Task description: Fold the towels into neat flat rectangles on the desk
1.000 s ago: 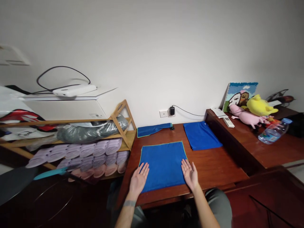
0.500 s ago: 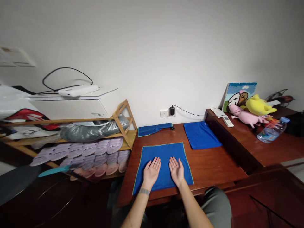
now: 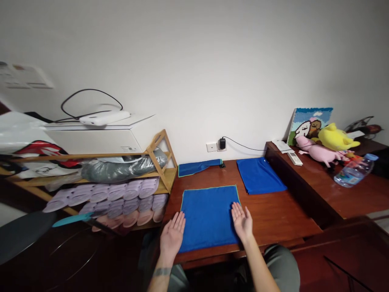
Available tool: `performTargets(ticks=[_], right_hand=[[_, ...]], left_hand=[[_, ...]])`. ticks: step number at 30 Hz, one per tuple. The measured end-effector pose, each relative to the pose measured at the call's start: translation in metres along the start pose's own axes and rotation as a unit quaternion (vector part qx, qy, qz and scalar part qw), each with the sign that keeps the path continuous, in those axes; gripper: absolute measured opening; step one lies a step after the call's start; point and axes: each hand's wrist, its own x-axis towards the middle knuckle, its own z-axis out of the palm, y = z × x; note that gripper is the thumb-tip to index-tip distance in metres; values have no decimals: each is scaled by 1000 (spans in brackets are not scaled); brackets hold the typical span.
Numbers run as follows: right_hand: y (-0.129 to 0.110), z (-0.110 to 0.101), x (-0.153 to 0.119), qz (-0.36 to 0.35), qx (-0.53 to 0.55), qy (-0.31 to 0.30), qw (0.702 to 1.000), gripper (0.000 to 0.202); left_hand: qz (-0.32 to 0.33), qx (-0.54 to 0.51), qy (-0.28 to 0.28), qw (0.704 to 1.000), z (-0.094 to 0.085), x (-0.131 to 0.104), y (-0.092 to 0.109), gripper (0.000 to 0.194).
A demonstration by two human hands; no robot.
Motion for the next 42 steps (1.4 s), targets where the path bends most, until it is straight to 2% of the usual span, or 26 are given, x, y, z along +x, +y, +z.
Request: performTargets(ticks=[2, 4, 6, 7, 10, 16, 18, 19, 20, 22, 25, 27, 29, 30, 31, 33, 36, 38, 40, 42], right_hand=[[27, 29, 7, 23, 6, -23, 999, 47], [53, 53, 15, 46, 5, -20, 999, 42], [68, 65, 22, 57, -2, 0, 998, 37], [70, 66, 25, 56, -6, 10, 998, 36], [52, 47, 29, 30, -4, 20, 999, 34], [-19, -14, 22, -44, 10, 53, 998, 36], [-27, -21, 17, -49, 12, 63, 997, 37], [-26, -19, 16, -49, 15, 61, 997, 38], [-21, -14, 15, -48, 18, 53, 997, 39], [-4, 6, 17, -38, 22, 18, 999, 40], [35, 48, 28, 9, 13, -31, 999, 42], [59, 71, 37, 44, 3, -27, 999, 40], [71, 80, 44, 60, -4, -7, 998, 39], [71, 77, 46, 59, -6, 1, 998, 38], [67, 71, 48, 54, -6, 4, 999, 38], [48, 49, 49, 29, -6, 0, 1000, 39], [8, 12, 46, -23, 0, 8, 1000, 41], [-13, -3, 45, -48, 4, 24, 999, 42], [-21, -2, 46, -59, 6, 30, 998, 42], [-13, 14, 51, -55, 10, 14, 998, 42]], left_hand=[[-32, -7, -41, 999, 34, 10, -17, 62], [-67, -5, -40, 997, 65, 23, -34, 61], [-83, 1, -19, 996, 84, 34, -44, 60], [-84, 3, -9, 996, 87, 37, -46, 59], [-66, 6, 11, 998, 75, 36, -37, 57], [-16, 7, 48, 999, 7, 16, 1, 58], [10, 11, 65, 998, -1, 15, 9, 59], [23, 11, 66, 997, 1, 16, 11, 60], [30, 7, 58, 998, 8, 19, 10, 61], [20, -2, 22, 1000, 31, 26, 0, 62], [-43, 6, -28, 999, 77, 39, -34, 61], [-82, 19, -22, 996, 100, 47, -61, 59], [-97, 26, -7, 995, 109, 53, -77, 58], [-95, 26, -1, 995, 108, 54, -79, 58], [-89, 25, 4, 996, 104, 55, -76, 58], [-66, 21, 16, 997, 88, 55, -57, 58], [-13, 11, 46, 999, 59, 52, -11, 58], [26, 5, 66, 997, 45, 52, 16, 55], [50, 3, 72, 996, 41, 53, 28, 52], [45, 5, 47, 998, 50, 57, 23, 51]])
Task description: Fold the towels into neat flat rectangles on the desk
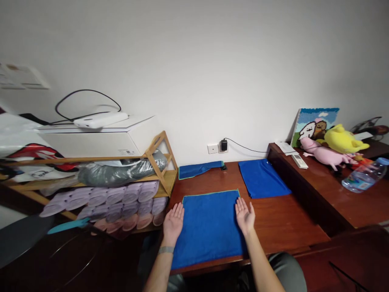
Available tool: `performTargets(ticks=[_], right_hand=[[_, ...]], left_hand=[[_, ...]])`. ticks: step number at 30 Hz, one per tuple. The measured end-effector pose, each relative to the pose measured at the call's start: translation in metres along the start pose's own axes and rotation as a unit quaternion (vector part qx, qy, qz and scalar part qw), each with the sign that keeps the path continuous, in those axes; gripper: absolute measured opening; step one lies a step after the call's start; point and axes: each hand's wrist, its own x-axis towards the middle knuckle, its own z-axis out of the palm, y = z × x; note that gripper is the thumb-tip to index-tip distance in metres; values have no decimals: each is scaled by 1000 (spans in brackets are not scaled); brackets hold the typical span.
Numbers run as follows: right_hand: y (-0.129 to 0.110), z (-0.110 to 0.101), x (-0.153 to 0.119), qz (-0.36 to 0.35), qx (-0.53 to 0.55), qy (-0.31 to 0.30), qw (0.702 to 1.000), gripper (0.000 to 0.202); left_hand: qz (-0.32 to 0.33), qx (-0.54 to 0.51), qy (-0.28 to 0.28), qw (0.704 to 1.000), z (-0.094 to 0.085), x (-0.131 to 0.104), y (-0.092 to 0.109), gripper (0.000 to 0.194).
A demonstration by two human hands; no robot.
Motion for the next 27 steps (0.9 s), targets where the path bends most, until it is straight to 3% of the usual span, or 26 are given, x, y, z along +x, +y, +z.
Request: performTargets(ticks=[3, 5, 8, 11, 16, 20, 23, 27], right_hand=[[36, 40, 10, 46, 9, -41, 998, 43], [64, 65, 17, 91, 6, -49, 995, 42], [91, 81, 28, 136, -8, -34, 990, 40], [82, 70, 37, 136, -16, -29, 990, 40], [12, 33, 50, 41, -4, -5, 999, 41], [-23, 26, 47, 1, 0, 28, 1000, 40], [-9, 33, 33, -8, 17, 9, 1000, 43], [47, 40, 0, 61, 12, -67, 996, 45]], left_hand=[[-51, 12, -49, 997, 33, 5, -35, 54], [-86, 24, -53, 995, 56, 10, -63, 55], [-105, 38, -35, 993, 75, 20, -88, 54], [-97, 43, -16, 994, 72, 30, -82, 54], [-58, 43, 17, 997, 54, 42, -37, 53], [-22, 42, 29, 998, 54, 42, -19, 52], [-24, 38, -3, 999, 55, 29, -33, 53], [-95, 34, -84, 991, 48, 1, -73, 59]])
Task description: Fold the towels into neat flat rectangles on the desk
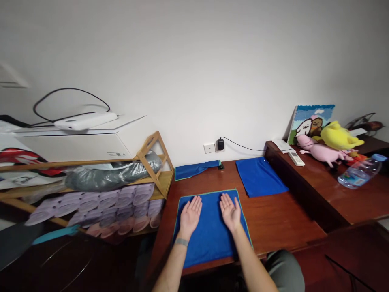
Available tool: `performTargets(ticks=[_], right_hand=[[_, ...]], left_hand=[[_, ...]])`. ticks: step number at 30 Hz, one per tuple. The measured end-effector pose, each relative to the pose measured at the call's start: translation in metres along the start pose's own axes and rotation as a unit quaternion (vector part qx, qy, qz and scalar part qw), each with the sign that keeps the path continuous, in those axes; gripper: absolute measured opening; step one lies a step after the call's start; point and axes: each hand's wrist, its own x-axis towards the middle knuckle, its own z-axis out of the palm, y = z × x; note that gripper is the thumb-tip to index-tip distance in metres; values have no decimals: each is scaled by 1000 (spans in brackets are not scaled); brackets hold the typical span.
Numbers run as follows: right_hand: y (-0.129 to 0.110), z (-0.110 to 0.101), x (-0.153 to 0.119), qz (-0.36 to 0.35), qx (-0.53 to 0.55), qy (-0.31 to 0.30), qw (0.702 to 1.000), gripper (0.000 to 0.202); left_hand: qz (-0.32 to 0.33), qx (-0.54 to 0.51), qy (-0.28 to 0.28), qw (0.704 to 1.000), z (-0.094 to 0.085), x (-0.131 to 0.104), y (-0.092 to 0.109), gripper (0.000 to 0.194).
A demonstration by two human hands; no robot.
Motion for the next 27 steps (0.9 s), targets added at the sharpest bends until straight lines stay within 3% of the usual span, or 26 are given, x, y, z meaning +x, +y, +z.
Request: performTargets(ticks=[3, 5, 10, 13, 16, 19, 22, 24, 27], right_hand=[[30, -7, -17, 59, -14, 1, 998, 42], [25, -17, -24, 66, -21, 21, 997, 42], [-46, -38, -29, -18, -34, 84, 996, 43], [-77, -40, -35, -60, -31, 102, 992, 47], [-70, -36, -49, -68, -14, 60, 996, 49], [-36, -34, -66, -21, -15, 1, 1000, 51], [-8, -39, -78, 38, -26, -2, 999, 49], [-7, -46, -82, 41, -26, 17, 999, 47], [-29, -53, -84, -1, -28, 55, 998, 46]], left_hand=[[-7, 11, 19, 1000, -10, -13, -12, 59], [7, 17, 40, 999, -18, -19, -1, 59], [74, 73, 102, 989, -30, -29, 53, 50], [99, 91, 113, 984, -29, -37, 64, 47], [91, 90, 51, 990, -29, -50, 47, 47], [23, 71, -21, 997, -36, -64, 13, 51], [-19, 55, -10, 998, -52, -74, -11, 56], [-14, 49, 4, 999, -63, -77, -11, 54], [10, 67, 42, 997, -76, -81, 10, 45]])
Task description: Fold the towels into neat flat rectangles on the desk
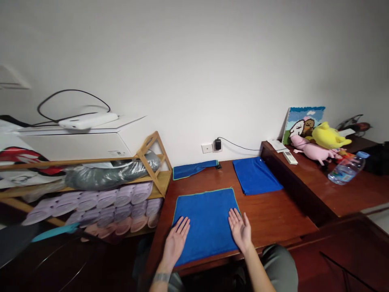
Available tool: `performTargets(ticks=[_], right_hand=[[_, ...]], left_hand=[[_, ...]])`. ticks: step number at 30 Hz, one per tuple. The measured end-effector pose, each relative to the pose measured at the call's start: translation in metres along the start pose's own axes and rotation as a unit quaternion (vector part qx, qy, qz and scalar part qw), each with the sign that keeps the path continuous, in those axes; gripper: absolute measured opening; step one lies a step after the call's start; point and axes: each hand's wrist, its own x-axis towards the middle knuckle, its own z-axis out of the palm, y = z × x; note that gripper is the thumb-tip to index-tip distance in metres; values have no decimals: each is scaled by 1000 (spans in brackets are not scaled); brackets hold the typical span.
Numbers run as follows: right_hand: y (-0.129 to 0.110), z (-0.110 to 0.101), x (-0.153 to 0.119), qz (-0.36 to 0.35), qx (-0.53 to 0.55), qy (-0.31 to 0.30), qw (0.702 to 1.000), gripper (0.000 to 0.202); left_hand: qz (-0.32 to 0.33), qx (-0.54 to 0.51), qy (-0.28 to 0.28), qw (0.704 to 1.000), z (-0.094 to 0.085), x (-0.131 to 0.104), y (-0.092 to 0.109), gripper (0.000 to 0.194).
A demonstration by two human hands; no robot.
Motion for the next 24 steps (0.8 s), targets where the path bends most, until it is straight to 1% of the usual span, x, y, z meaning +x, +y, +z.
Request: performTargets(ticks=[3, 5, 6, 8, 11, 12, 13, 14, 15, 16, 17, 21, 23, 24], right_hand=[[-28, -2, -3, -51, -3, 49, 997, 44], [-33, 2, -9, -74, -1, 63, 995, 41], [-29, 5, -13, -78, 0, 58, 995, 41], [-9, 14, -21, -62, 2, 23, 998, 42], [37, 26, -32, 12, -2, -40, 999, 49], [50, 28, -35, 36, -7, -48, 998, 49], [60, 29, -37, 56, -13, -46, 997, 47], [65, 28, -38, 68, -19, -38, 997, 44], [64, 26, -38, 71, -24, -25, 997, 41], [59, 22, -38, 66, -29, -11, 997, 39], [49, 18, -38, 54, -32, 2, 998, 38], [-6, 1, -39, -17, -44, 49, 998, 41], [-25, -4, -41, -40, -49, 69, 996, 41], [-29, -5, -42, -47, -50, 74, 995, 41]], left_hand=[[70, 33, 62, 995, -9, -5, 26, 36], [110, 43, 76, 990, -9, -9, 32, 34], [117, 44, 67, 990, -7, -12, 30, 35], [97, 43, 20, 994, 2, -18, 14, 37], [6, 50, -60, 997, 21, -24, -28, 38], [-26, 53, -70, 996, 26, -25, -41, 37], [-51, 54, -69, 995, 29, -26, -51, 37], [-67, 51, -58, 995, 29, -26, -57, 36], [-75, 44, -40, 995, 27, -26, -58, 37], [-77, 36, -20, 996, 23, -26, -54, 39], [-72, 25, -1, 997, 16, -27, -47, 42], [-32, 4, 53, 998, -16, -31, 3, 57], [-6, 4, 77, 997, -26, -33, 22, 60], [8, 4, 86, 996, -28, -35, 28, 60]])
